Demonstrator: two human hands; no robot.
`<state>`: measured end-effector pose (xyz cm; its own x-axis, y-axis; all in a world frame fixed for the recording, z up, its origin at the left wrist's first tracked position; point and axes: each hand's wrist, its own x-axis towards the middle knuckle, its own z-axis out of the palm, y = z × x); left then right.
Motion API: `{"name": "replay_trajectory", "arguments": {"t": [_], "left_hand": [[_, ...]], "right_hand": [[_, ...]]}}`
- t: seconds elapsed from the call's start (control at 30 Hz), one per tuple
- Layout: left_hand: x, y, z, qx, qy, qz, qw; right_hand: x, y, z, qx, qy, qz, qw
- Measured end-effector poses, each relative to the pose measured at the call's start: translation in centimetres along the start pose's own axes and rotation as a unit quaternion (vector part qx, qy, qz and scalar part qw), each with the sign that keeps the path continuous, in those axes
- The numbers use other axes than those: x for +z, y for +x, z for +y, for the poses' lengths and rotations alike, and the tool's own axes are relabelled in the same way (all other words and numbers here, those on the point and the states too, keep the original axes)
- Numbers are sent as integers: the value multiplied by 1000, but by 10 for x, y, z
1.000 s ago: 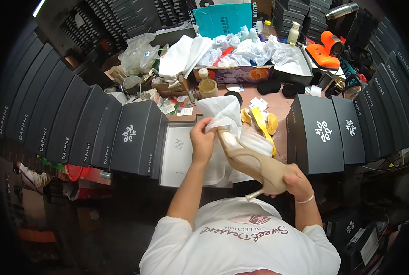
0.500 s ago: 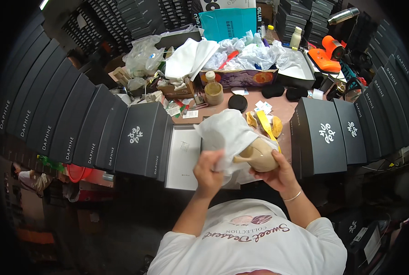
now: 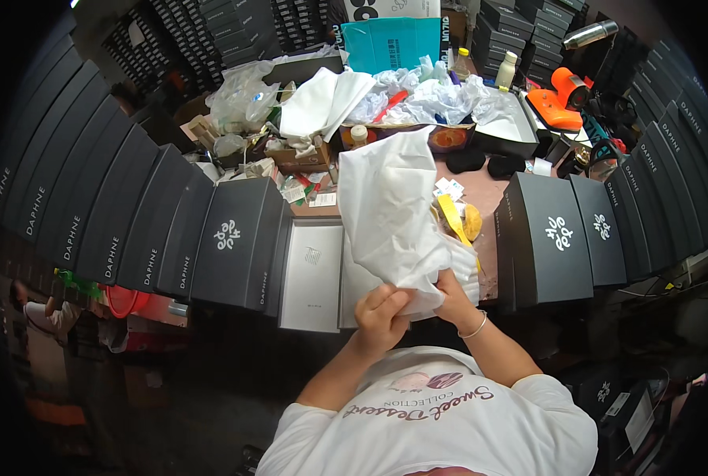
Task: The recorder is inspecting, cleaning with a brush and cloth, and then packing high-heeled shoes into boxes with tissue paper.
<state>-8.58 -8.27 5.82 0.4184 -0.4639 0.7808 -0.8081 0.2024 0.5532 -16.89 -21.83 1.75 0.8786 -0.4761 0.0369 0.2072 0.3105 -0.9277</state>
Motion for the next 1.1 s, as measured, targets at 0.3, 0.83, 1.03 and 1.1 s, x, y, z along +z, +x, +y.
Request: {"name": "replay_trajectory", "arguments": {"t": [0.3,0.83,1.03,1.1], "left_hand": [[-27,-25,12,-98,-53,-71,991],[-9,-39,-2,-382,-409,111,821],[-3,-66,8,-461,-175,-180,851],[-2,-65,18,-298,-7,-254,920]], "right_hand": [[-19,2,3,68,280,-19,957],[-31,-20,74,-63,-147,-123,979],[-4,-5,36,-86,-302,-202,928],[-26,-1,64,26,-101,-238,966]]}}
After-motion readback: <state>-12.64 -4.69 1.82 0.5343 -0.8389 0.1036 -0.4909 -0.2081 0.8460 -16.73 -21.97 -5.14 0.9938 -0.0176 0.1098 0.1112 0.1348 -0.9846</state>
